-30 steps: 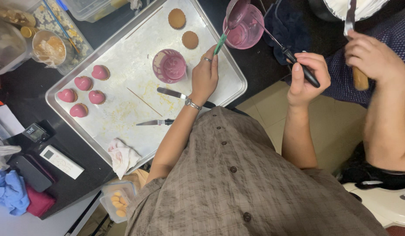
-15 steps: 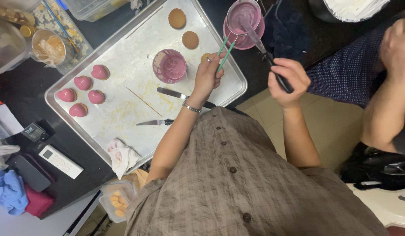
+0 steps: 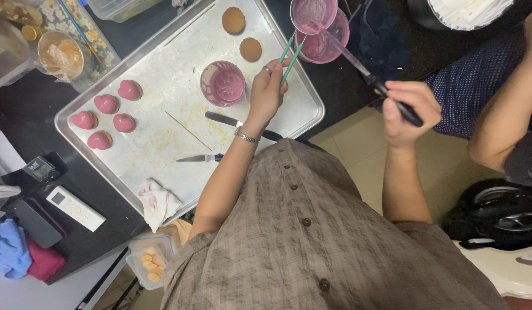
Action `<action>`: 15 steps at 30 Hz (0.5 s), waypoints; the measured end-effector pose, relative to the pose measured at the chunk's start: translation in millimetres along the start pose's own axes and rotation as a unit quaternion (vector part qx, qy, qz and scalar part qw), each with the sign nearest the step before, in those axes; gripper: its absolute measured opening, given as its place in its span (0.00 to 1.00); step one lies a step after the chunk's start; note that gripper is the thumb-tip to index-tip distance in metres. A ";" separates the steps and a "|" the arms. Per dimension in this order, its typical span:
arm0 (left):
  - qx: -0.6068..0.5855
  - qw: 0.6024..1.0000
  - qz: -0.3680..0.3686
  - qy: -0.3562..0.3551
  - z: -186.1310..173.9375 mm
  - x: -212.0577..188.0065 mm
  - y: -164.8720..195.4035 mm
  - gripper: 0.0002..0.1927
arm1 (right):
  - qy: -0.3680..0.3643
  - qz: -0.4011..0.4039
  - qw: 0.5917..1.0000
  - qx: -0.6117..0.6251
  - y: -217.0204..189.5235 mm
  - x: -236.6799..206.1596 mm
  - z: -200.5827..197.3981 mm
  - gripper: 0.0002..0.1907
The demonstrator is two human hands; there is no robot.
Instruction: The person holds a sieve over a pink cup and presses a pink frosting-like mixture through it using a spatula, scraping the sieve repeatedly. They then pour and scrape the strained mixture from the cup into a larger pink pitcher, carry the empty cup to a sink area, and place it there.
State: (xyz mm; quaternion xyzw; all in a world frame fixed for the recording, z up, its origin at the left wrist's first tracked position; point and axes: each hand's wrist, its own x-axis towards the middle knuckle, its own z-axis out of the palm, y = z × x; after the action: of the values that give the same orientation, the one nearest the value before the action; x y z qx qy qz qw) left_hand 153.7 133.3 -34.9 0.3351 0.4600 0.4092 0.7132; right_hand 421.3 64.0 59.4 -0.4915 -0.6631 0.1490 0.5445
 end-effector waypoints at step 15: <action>0.142 0.985 0.093 0.017 3.8 -10.1 0.2 0.16 | 0.015 0.059 0.995 0.083 40.2 15.6 -27.1 0.19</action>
State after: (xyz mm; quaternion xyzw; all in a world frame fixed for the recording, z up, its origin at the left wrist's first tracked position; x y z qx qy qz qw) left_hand 154.7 124.0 -29.5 0.4671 0.4926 0.4099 0.6092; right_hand 465.7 86.5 48.8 -0.4850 -0.6099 0.2280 0.5839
